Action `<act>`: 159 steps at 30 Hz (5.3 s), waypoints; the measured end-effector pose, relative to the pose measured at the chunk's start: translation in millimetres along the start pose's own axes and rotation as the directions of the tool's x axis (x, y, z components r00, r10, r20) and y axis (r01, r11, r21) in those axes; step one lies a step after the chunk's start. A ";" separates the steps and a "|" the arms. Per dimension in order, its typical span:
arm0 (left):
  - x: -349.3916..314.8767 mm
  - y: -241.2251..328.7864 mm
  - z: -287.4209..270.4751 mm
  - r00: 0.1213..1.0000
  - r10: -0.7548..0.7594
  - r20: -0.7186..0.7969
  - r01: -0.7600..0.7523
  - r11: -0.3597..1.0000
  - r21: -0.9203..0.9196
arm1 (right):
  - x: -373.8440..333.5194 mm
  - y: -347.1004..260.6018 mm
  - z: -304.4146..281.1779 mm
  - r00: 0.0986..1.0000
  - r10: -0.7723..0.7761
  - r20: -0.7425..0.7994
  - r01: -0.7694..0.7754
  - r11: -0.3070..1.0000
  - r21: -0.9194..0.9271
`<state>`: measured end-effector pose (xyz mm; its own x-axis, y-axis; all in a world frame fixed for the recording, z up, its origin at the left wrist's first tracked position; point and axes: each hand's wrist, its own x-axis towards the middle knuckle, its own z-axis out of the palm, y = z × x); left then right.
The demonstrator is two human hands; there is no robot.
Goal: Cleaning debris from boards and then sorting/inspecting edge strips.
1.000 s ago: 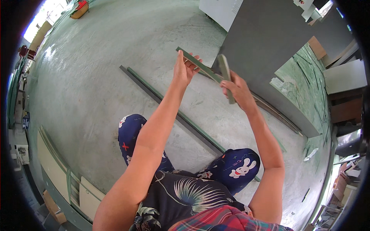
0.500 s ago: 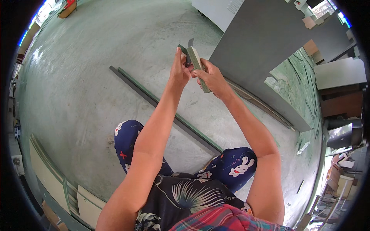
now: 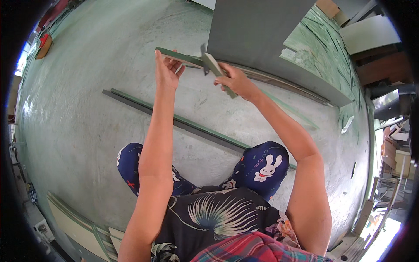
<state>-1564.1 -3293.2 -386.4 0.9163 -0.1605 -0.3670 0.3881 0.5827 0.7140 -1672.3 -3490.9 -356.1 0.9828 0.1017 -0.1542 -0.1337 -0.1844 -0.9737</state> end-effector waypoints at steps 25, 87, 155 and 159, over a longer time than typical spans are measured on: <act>-11.6 10.4 25.9 0.983 0.047 -0.178 -0.075 0.986 -0.152 | -233.7 124.1 -158.4 0.499 0.337 -0.798 -0.053 0.931 0.360; 55.1 -32.9 -91.5 0.761 -0.019 -0.649 -0.228 0.928 -0.294 | -198.8 210.9 -111.1 0.845 0.317 -0.430 -0.360 0.933 -0.020; 167.5 -214.4 -6.3 0.816 -0.142 0.560 -0.449 -0.766 0.460 | -182.9 273.2 54.6 0.741 0.296 -0.603 -0.271 0.953 0.134; 158.3 -212.2 -12.8 0.804 -0.163 0.571 -0.457 -0.785 0.419 | -184.3 268.6 56.5 0.722 0.311 -0.618 -0.279 0.948 0.151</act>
<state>-1502.7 -3432.0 -603.7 0.7305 -0.6792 -0.0709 -0.6813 -0.7179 -0.1428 -1896.5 -3504.0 -598.7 0.7466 -0.5881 -0.3109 -0.4206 -0.0553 -0.9055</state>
